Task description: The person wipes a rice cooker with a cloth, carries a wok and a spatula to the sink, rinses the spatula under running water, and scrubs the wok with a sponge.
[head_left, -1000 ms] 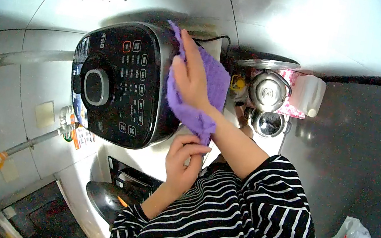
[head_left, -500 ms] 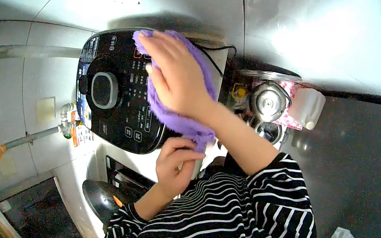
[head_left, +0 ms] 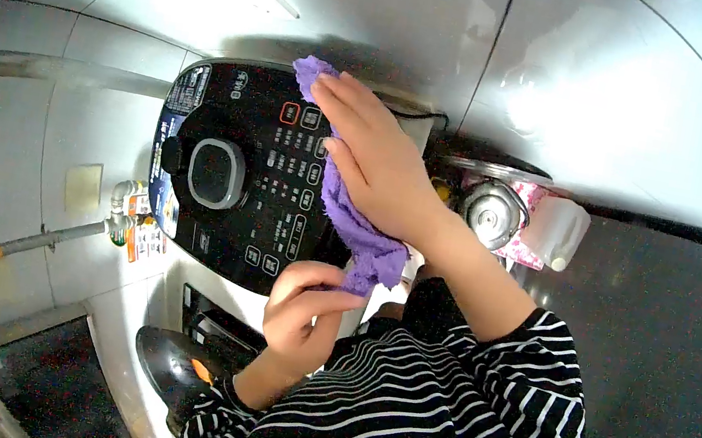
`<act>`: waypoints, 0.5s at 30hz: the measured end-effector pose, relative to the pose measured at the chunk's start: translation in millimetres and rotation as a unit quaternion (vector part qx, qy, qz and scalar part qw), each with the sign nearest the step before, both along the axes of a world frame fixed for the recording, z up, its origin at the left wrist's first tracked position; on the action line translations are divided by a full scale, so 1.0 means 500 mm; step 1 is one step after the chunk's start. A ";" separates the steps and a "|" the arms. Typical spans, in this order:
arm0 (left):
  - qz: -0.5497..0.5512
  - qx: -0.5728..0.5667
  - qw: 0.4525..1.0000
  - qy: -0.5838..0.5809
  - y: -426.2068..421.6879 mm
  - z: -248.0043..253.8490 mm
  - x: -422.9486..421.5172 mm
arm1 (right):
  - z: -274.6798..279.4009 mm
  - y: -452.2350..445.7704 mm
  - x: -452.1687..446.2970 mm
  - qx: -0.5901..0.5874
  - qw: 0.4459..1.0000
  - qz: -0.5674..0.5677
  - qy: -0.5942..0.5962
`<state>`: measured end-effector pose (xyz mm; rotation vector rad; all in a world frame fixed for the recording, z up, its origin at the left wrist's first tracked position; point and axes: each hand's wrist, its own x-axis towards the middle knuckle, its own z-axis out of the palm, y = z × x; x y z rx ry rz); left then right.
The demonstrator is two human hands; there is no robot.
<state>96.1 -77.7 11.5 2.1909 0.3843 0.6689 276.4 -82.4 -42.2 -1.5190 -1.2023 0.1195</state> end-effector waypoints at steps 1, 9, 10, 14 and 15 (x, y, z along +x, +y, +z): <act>0.014 0.027 0.999 -0.010 0.010 -0.004 0.000 | 0.008 0.005 0.010 -0.010 1.000 0.017 -0.021; 0.048 0.042 0.998 -0.005 0.035 -0.017 0.018 | 0.008 0.161 0.082 -0.040 0.981 0.158 -0.108; 0.050 0.024 0.998 0.009 0.037 -0.009 0.022 | 0.004 0.178 0.091 -0.060 0.976 0.188 -0.089; 0.056 -0.001 0.998 0.011 0.042 -0.006 0.034 | 0.000 0.169 0.095 -0.028 0.985 0.167 0.004; 0.052 -0.005 0.999 0.008 0.044 -0.006 0.033 | 0.005 0.145 0.087 -0.006 0.991 0.126 0.036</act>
